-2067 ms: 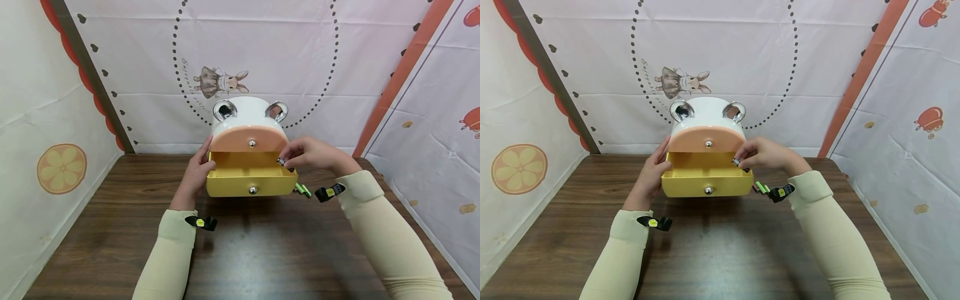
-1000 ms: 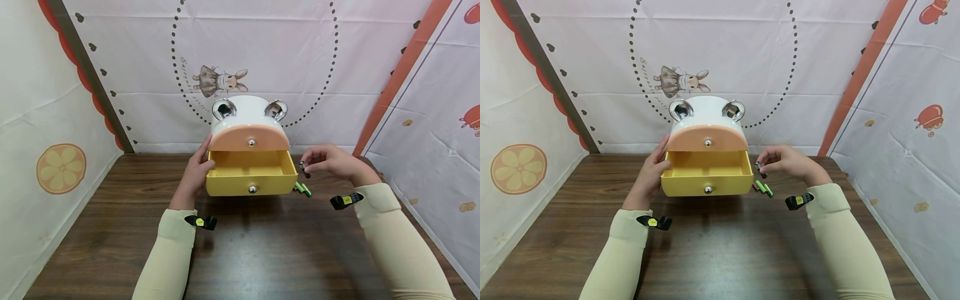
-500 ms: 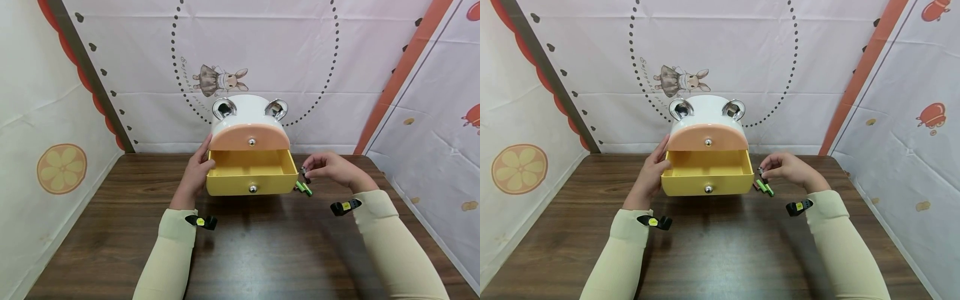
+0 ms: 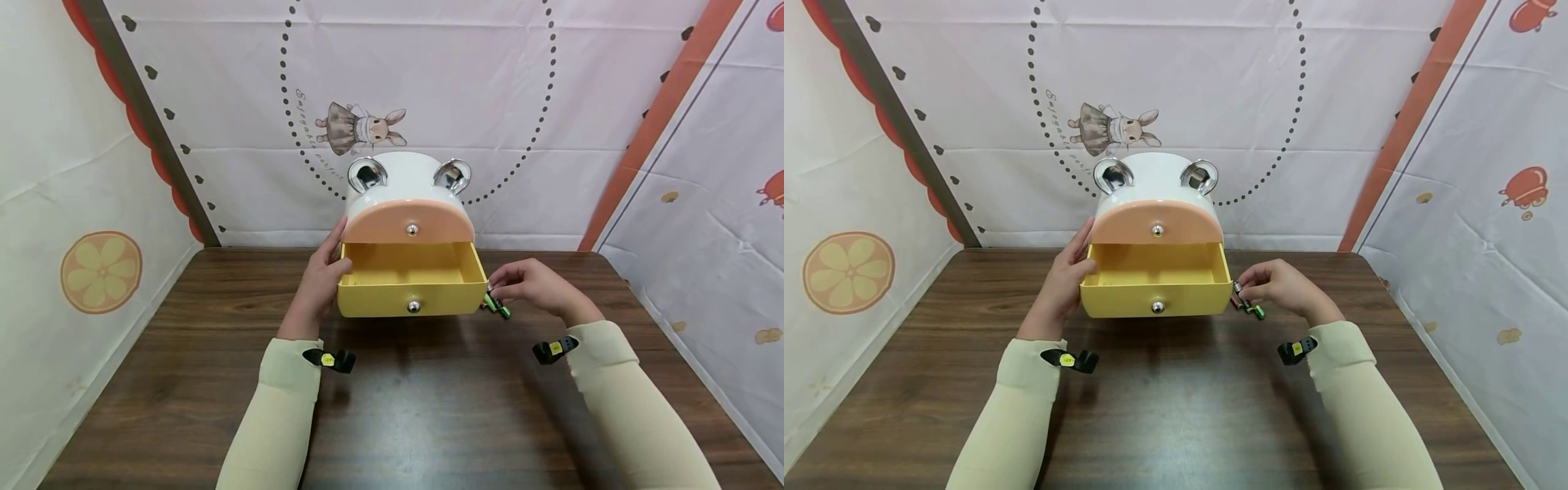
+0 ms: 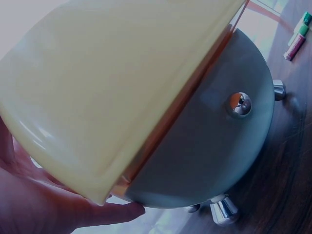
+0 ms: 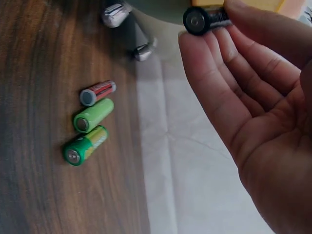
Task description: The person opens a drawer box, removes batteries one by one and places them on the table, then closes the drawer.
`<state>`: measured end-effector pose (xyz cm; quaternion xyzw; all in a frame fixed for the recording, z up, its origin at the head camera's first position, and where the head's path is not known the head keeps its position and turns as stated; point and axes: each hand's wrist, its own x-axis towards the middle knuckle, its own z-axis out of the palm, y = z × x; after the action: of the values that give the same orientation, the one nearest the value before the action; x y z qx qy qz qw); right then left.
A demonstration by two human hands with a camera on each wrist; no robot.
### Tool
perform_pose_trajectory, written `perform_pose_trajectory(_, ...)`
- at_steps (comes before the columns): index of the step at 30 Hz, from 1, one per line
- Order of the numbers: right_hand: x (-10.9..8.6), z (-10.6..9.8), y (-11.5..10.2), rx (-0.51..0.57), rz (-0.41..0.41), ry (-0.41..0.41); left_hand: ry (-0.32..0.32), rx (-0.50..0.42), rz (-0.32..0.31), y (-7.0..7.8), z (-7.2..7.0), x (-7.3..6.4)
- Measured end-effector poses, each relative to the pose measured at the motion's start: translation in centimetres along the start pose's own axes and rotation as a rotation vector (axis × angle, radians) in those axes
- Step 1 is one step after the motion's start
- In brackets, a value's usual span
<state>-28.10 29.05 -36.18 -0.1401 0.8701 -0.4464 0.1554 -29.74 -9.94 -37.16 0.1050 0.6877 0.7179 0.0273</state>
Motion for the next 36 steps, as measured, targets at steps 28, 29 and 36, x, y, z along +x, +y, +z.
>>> perform_pose_trajectory(28, 1.1, 4.0, 1.6, -0.4, 0.002, 0.106, 0.006, 0.011, -0.003, 0.0, 0.0, 0.1)
perform_pose_trajectory(29, 1.2, 4.1, 1.6, -0.414, -0.005, 0.105, 0.006, 0.01, -0.004, 0.0, 0.0, 0.1)
perform_pose_trajectory(36, 1.5, 4.9, 1.9, -0.46, -0.025, 0.102, 0.007, 0.006, 0.001, 0.0, -0.1, 0.1)
